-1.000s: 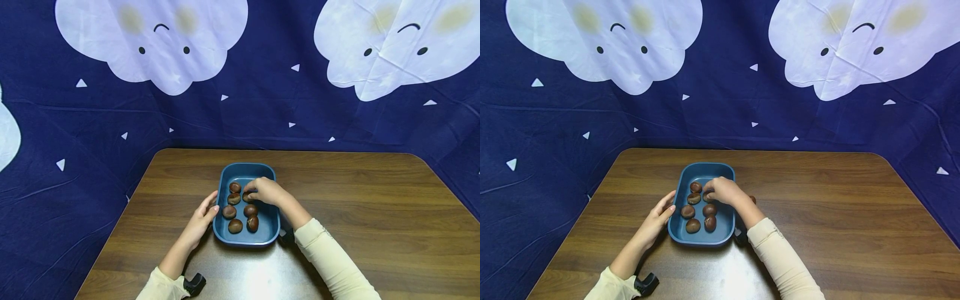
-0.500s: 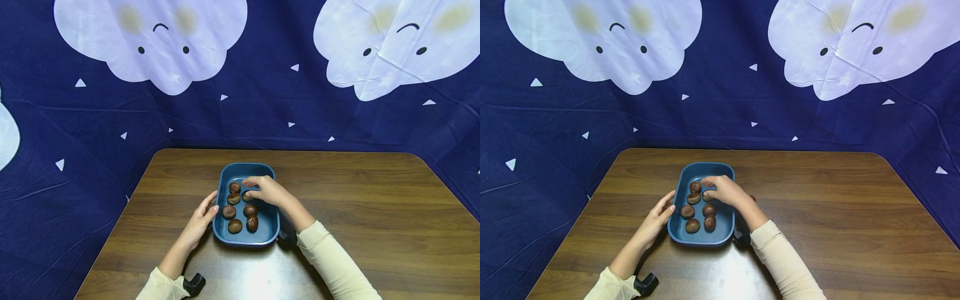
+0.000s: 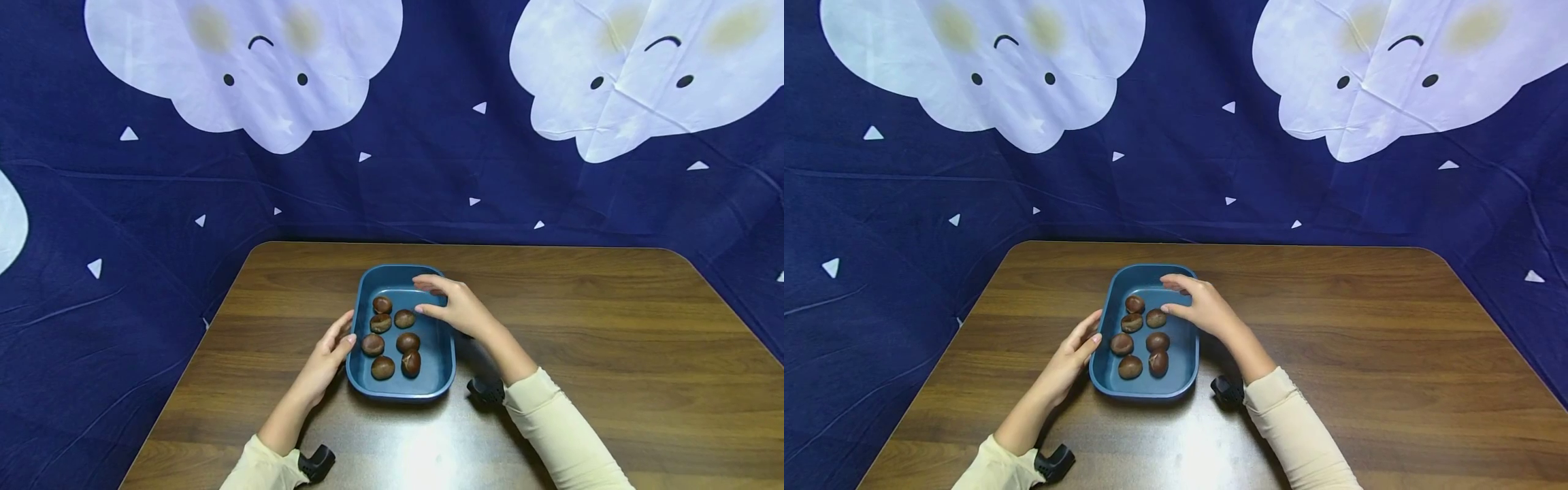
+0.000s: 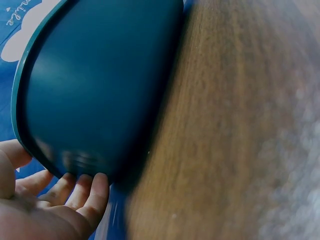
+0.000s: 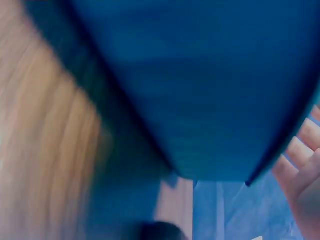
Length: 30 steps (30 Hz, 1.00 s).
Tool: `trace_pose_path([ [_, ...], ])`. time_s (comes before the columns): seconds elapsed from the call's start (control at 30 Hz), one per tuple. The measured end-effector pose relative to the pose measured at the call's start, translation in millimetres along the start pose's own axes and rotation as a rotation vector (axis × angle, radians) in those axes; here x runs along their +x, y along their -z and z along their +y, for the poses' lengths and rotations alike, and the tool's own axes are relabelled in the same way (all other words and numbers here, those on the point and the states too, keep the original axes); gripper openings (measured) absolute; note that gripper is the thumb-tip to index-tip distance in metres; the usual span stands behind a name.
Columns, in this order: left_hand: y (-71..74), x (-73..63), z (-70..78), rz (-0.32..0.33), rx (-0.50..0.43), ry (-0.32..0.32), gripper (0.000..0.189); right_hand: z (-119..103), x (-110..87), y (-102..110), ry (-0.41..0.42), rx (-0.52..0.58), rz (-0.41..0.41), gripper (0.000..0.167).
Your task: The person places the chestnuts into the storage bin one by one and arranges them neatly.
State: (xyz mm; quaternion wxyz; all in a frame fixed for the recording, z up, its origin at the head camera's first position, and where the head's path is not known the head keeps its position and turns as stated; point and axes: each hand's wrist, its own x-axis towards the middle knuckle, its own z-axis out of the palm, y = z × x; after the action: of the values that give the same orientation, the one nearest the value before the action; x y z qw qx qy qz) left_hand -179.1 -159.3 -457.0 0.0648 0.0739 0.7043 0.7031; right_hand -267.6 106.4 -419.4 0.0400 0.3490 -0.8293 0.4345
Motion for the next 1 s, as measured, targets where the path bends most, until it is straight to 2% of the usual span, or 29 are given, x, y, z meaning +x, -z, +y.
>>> trace_pose_path([
  [0.23, -0.7, 0.5, 0.8, 0.001, -0.006, -0.005, 0.047, 8, -18.1, 17, -0.037, 0.04, 0.079, 0.049],
  [0.4, -0.8, 0.6, 0.7, 0.005, -0.002, -0.002, 0.047, 18, -32.3, 26, -0.056, 0.024, 0.111, 0.047],
  [0.7, -0.7, -0.3, 1.1, 0.0, -0.002, 0.003, 0.047, 39, -56.2, 31, -0.168, -0.023, 0.047, 0.046],
  [1.0, -1.1, 0.4, 0.8, -0.002, -0.011, -0.002, 0.047, 49, -68.2, 29, -0.193, -0.048, -0.001, 0.041],
])
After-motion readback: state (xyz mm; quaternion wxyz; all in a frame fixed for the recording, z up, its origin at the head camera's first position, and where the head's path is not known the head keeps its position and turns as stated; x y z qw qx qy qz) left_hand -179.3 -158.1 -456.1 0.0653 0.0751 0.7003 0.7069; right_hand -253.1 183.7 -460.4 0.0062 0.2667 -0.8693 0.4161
